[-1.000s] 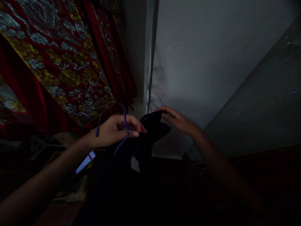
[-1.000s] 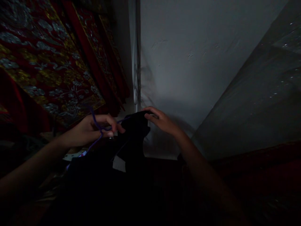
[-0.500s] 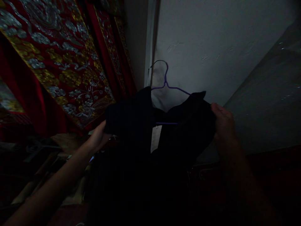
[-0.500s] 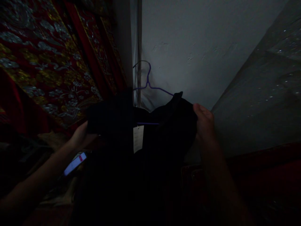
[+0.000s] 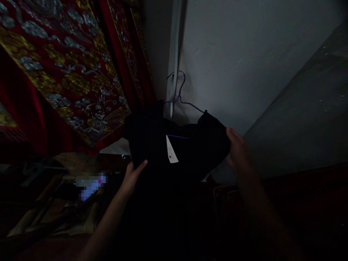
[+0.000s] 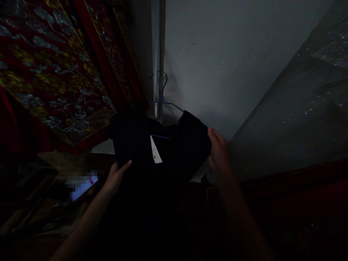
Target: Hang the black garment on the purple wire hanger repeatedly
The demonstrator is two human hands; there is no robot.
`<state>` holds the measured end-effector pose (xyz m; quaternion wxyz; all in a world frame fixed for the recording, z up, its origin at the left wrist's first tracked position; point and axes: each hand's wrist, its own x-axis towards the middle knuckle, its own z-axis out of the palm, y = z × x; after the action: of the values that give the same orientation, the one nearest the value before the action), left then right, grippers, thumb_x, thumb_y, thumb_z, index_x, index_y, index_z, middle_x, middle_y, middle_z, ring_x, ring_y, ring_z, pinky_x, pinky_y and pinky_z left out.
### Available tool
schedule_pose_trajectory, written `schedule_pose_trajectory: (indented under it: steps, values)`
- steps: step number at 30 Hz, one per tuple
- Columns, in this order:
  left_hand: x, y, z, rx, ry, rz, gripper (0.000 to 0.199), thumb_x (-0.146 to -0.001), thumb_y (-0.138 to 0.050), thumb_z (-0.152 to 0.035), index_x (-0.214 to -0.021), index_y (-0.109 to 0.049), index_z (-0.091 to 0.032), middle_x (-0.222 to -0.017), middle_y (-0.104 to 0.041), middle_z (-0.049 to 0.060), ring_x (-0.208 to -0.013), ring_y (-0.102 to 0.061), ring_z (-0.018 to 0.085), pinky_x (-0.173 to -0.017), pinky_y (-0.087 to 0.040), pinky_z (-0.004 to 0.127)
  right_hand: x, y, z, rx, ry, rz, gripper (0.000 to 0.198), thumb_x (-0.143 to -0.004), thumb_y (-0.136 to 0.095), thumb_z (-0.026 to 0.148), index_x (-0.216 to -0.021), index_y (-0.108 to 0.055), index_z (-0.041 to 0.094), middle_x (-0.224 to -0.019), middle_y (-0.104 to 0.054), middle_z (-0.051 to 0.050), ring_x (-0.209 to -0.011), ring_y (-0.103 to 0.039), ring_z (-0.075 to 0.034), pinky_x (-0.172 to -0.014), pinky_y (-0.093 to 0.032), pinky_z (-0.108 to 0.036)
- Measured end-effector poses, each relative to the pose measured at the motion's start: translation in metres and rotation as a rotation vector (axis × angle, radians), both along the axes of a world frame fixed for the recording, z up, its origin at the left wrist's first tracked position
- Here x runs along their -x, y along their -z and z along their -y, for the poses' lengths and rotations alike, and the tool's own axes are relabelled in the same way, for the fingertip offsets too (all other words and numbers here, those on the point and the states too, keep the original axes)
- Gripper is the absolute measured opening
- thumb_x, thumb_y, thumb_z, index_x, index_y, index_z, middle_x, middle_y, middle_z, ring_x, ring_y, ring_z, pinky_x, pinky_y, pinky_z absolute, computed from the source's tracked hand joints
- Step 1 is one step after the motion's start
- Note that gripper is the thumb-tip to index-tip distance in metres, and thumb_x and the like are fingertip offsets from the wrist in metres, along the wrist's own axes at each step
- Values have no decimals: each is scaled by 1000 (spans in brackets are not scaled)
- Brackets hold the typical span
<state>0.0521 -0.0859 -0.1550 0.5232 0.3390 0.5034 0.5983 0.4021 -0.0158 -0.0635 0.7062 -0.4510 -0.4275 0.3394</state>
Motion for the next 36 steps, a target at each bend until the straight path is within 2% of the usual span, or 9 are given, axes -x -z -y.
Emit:
schedule_pose_trajectory:
  steps: [4,6,10,14,21,25,28,34,36]
  values:
    - [-5,11,15,36,-38,96,43,-66,-90,-44,-101,-77,-22,-113,-79,6,-114,-71,31,-101,-54,40,16,51,29,-128,405,104,35,-81,-75,39,-111,-63,25,-124,-64,-6,-116,-61,-20,-95,-50,-33]
    - [-9,13,22,71,-60,143,41,-65,-91,-43,-98,-77,-23,-112,-79,5,-116,-70,31,-104,-53,40,44,80,49,-80,453,60,30,-83,-72,40,-107,-64,25,-119,-65,-5,-112,-61,-20,-97,-48,-35]
    - [-18,16,38,123,-78,231,36,-66,-90,-40,-96,-76,-26,-110,-79,4,-117,-70,31,-107,-51,43,111,116,77,198,-70,56,30,-88,-64,53,-94,-67,24,-83,-70,-5,-75,-65,-21,-69,-52,-34]
    - [-22,18,48,186,-83,273,38,-66,-90,-38,-99,-74,-28,-106,-80,4,-116,-70,33,-105,-53,47,145,102,69,186,-395,168,37,-90,-59,57,-82,-67,22,-62,-61,-2,-57,-57,-18,-57,-46,-31]
    - [-29,12,56,249,-104,316,46,-64,-87,-29,-107,-72,-22,-108,-79,8,-112,-71,32,-105,-53,46,154,77,37,64,-318,376,27,-93,-54,44,-79,-61,21,-62,-56,1,-60,-56,-15,-58,-43,-27]
    - [-32,9,61,267,-83,345,49,-63,-88,-25,-109,-71,-17,-107,-78,10,-108,-72,31,-104,-52,46,167,82,36,0,-417,443,17,-92,-51,34,-89,-63,22,-79,-64,-1,-77,-63,-17,-70,-47,-27]
    - [-28,9,61,230,-122,361,51,-61,-89,-29,-107,-72,-17,-102,-79,8,-107,-72,30,-103,-52,44,164,87,45,80,-451,468,22,-92,-51,37,-78,-58,22,-64,-54,2,-62,-55,-15,-58,-41,-26]
    - [-14,18,53,193,-199,349,45,-55,-92,-31,-94,-74,-16,-95,-80,6,-98,-74,27,-91,-55,36,145,111,80,137,-161,221,32,-87,-65,46,-106,-57,22,-87,-62,-1,-73,-59,-15,-66,-46,-26]
    - [-16,21,54,234,-192,349,45,-55,-92,-31,-93,-74,-15,-95,-80,7,-94,-74,26,-85,-56,34,146,118,85,192,-195,172,37,-86,-66,49,-108,-53,22,-87,-62,-1,-71,-58,-14,-63,-45,-25]
